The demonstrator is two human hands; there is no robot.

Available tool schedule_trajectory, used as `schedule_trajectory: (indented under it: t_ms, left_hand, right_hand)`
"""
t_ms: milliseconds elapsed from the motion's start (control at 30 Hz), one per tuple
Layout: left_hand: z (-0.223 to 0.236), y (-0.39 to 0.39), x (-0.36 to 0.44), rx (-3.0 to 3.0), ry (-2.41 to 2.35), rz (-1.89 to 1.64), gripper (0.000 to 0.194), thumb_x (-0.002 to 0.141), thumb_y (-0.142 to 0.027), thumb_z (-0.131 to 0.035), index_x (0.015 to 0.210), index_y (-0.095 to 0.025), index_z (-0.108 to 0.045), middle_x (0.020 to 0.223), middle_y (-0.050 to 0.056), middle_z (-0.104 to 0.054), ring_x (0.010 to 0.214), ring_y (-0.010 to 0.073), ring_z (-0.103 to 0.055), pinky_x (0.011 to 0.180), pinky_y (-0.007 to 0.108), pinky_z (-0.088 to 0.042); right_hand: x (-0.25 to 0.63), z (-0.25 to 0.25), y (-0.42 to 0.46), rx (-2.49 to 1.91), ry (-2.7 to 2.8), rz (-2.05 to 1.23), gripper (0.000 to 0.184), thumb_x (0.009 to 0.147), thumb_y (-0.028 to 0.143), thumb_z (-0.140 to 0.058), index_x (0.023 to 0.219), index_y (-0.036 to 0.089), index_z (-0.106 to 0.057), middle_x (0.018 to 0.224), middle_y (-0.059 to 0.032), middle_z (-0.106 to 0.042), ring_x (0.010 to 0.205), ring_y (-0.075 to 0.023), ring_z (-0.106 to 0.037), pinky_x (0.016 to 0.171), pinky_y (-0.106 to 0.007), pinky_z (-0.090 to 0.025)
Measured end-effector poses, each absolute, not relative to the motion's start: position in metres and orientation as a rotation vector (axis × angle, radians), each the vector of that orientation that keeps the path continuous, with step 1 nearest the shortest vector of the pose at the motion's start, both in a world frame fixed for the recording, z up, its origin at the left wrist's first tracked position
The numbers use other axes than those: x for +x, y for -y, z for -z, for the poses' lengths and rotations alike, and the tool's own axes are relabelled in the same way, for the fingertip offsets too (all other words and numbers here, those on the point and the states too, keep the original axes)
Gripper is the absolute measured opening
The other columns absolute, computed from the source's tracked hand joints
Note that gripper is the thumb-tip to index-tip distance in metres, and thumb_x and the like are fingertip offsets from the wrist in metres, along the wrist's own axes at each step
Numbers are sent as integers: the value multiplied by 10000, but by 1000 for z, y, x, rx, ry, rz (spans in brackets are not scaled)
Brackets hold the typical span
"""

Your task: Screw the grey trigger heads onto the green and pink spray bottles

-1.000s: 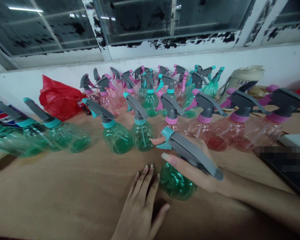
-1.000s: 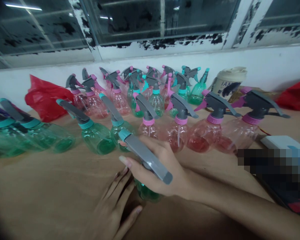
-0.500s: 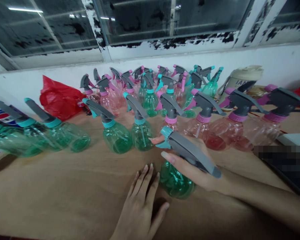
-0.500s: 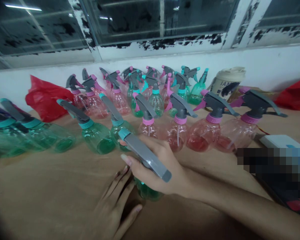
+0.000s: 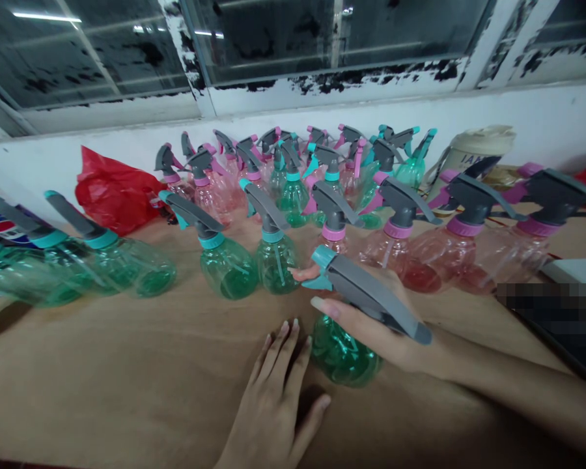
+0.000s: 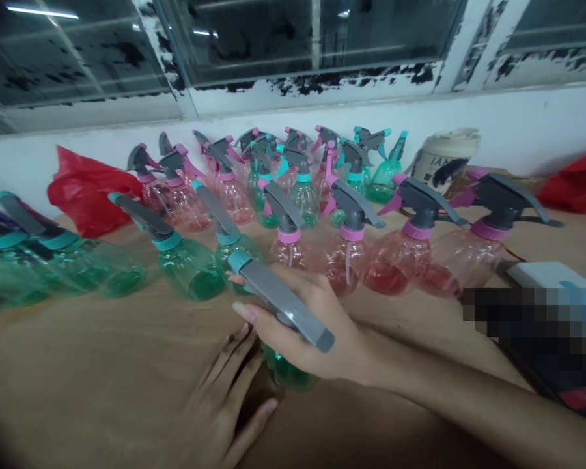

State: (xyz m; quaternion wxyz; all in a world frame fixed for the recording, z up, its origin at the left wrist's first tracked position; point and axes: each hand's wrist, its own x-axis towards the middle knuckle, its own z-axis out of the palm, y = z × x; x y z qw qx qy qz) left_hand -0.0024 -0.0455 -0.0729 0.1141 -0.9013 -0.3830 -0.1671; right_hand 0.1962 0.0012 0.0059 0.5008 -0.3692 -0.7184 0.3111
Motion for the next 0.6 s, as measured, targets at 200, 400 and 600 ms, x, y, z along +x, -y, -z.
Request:
schedule_trajectory:
  t_ms: [200,400,600]
  left_hand:
    - [73,46,-4,-2649,1122,514,548,918,-352,-511,1380,-77,-409,1470,168,-402,1348,296,-370,1023,444,-432]
    - [75,45,-5,-2654,1113,517,547,911,-369,-520,1367,-81,-428,1464,173,-410,1345,304,-373,1021,452,-429]
    - [74,45,-4,-2644,1111,501,562,914,-378,-516,1381,-83,-411,1466,166,-409,1346,302,-373,1015,452,-434]
  right_hand:
    - [197,-6,0,-912,1741,-773,116,852,345,-622,812,244,-663,692,9,-617,591,-144,-582,565,-285,-492]
    - [197,-6,-3,-838,1752,-828,197,853,272,-620,1042,217,-640,816,7,-672,624,-128,-618,698,-299,-530]
    - [195,-8,-1,-848,1696,-752,134,841,328,-633,788,206,-619,701,12,-660,590,-129,-626,634,-276,-520]
